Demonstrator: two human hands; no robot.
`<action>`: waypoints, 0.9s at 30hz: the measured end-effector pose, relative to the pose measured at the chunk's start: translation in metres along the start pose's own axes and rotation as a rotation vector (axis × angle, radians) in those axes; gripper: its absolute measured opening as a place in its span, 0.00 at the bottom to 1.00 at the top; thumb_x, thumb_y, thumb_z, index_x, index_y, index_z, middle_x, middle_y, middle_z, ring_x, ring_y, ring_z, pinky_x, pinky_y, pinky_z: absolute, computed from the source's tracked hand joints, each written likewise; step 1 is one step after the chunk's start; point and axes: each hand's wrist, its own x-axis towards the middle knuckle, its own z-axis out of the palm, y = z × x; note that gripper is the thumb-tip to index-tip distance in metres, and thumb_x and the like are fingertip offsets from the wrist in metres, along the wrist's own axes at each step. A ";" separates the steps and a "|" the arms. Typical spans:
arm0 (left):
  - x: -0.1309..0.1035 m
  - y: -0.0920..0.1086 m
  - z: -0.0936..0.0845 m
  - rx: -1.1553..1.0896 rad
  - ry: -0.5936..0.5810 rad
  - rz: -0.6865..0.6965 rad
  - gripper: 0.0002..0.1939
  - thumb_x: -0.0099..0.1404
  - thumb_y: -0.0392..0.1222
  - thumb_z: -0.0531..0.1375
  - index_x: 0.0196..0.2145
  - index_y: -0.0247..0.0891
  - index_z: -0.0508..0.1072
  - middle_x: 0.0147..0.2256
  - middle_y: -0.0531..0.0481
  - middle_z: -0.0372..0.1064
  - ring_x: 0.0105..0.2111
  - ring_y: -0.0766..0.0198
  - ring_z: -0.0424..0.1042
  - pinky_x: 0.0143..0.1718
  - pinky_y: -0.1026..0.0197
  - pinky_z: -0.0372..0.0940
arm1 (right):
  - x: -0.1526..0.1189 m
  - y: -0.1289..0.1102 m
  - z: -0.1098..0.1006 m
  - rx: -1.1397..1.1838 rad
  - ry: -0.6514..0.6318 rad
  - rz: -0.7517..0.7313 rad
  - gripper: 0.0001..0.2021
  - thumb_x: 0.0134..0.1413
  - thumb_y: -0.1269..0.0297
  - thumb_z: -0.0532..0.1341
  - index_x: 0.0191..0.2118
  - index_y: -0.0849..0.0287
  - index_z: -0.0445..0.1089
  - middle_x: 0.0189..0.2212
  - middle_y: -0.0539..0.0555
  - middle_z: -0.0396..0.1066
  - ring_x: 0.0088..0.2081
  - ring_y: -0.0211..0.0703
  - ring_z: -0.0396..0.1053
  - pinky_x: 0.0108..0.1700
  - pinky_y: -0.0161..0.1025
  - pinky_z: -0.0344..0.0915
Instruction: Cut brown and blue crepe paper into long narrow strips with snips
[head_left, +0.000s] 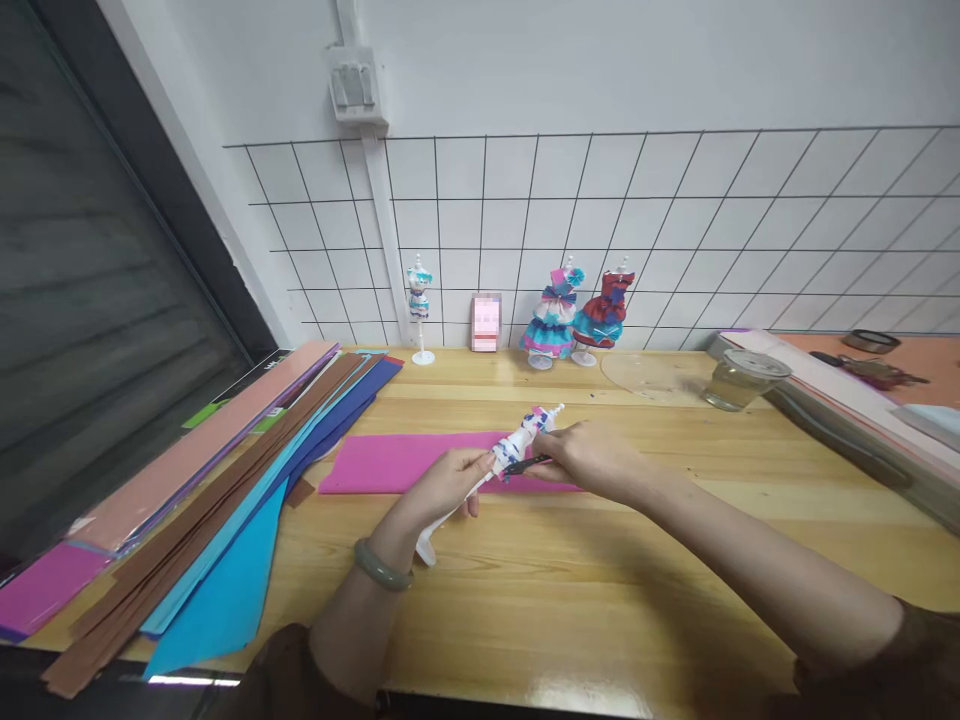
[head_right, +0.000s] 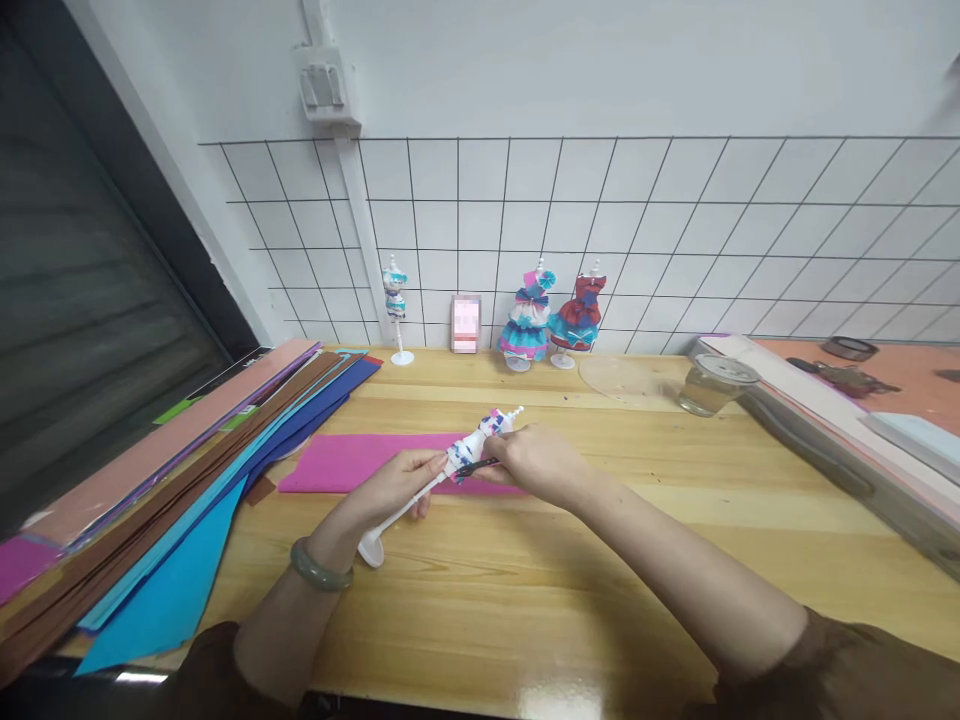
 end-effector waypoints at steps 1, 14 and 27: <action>0.000 -0.001 0.000 0.027 -0.013 0.007 0.26 0.60 0.62 0.48 0.33 0.35 0.69 0.15 0.55 0.59 0.13 0.70 0.60 0.14 0.69 0.51 | 0.000 -0.001 0.000 -0.001 -0.009 0.009 0.18 0.58 0.52 0.51 0.32 0.61 0.70 0.24 0.57 0.73 0.23 0.42 0.68 0.24 0.36 0.46; 0.004 -0.002 0.000 -0.009 0.040 -0.008 0.23 0.60 0.59 0.50 0.34 0.34 0.69 0.14 0.55 0.59 0.14 0.70 0.60 0.14 0.69 0.52 | -0.014 -0.013 0.010 0.165 -0.012 -0.175 0.19 0.59 0.51 0.49 0.33 0.58 0.71 0.25 0.55 0.73 0.25 0.41 0.68 0.26 0.35 0.52; 0.012 -0.003 -0.023 -0.490 0.368 0.081 0.18 0.55 0.52 0.59 0.35 0.34 0.67 0.30 0.49 0.70 0.12 0.78 0.53 0.11 0.70 0.46 | -0.077 0.080 0.055 0.101 0.002 0.737 0.22 0.57 0.48 0.46 0.41 0.60 0.67 0.32 0.60 0.73 0.31 0.50 0.71 0.28 0.38 0.58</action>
